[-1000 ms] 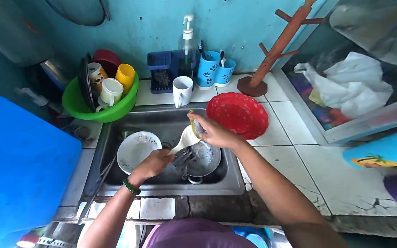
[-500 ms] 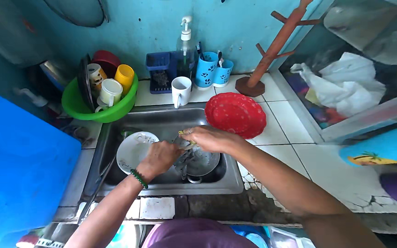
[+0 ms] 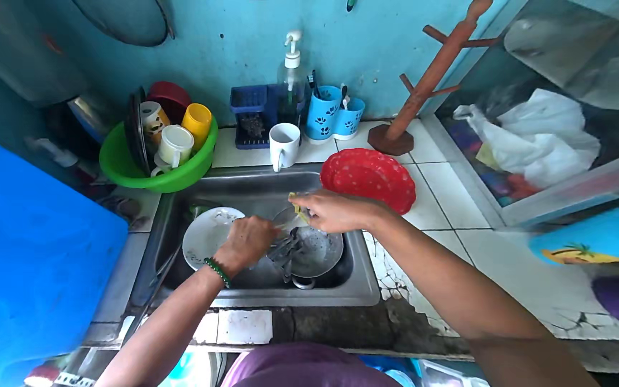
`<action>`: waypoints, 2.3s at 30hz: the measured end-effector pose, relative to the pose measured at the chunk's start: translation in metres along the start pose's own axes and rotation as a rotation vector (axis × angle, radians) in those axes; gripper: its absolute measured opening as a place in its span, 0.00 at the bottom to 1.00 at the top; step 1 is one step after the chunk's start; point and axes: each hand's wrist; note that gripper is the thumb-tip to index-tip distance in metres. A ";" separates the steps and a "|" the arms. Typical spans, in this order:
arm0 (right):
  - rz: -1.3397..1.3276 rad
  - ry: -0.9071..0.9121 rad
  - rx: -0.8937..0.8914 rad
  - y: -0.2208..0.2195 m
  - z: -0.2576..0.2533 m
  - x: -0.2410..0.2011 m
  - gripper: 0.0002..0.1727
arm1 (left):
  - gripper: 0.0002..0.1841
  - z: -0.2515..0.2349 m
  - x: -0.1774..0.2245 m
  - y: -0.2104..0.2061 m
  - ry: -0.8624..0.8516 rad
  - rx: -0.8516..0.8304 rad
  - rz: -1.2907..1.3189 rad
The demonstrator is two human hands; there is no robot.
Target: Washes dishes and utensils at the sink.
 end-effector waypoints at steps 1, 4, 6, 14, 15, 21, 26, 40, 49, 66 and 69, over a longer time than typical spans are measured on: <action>0.010 -0.011 -0.019 0.001 0.000 -0.004 0.34 | 0.25 0.000 0.002 0.001 0.008 -0.001 0.000; 0.101 -0.019 -0.034 0.000 -0.004 -0.010 0.37 | 0.24 0.000 0.003 0.005 -0.020 0.033 0.014; 0.215 0.017 -0.044 -0.004 -0.008 -0.003 0.32 | 0.23 0.001 0.001 0.006 -0.081 0.071 0.012; 0.101 0.228 0.177 0.000 -0.003 0.010 0.24 | 0.22 -0.003 -0.006 0.006 -0.126 0.114 -0.044; 0.099 0.229 0.186 0.006 -0.002 0.008 0.23 | 0.22 -0.004 -0.006 0.007 -0.107 0.103 -0.051; 0.187 0.046 0.094 0.010 -0.008 -0.003 0.13 | 0.22 0.002 -0.001 0.014 -0.100 0.109 -0.065; 0.195 0.011 0.145 -0.007 -0.011 0.016 0.31 | 0.22 0.006 -0.005 0.020 -0.125 0.068 -0.062; -0.221 0.204 0.420 -0.020 -0.005 0.028 0.17 | 0.22 0.001 -0.009 0.014 -0.172 0.067 0.009; -0.060 0.155 0.458 -0.016 -0.006 0.023 0.06 | 0.23 -0.001 -0.015 0.011 -0.156 0.032 0.038; -0.119 0.127 0.069 -0.036 -0.006 0.048 0.16 | 0.20 -0.002 -0.024 -0.006 -0.363 0.365 0.044; -0.461 0.127 0.494 -0.049 0.004 0.070 0.09 | 0.22 -0.004 -0.034 -0.011 -0.260 0.293 0.275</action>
Point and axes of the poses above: each hand's wrist, its own z-axis away from the middle knuckle, its own y-axis out of the back of the hand, x = y × z, and after that the axes turned 15 degrees about y, right-handed
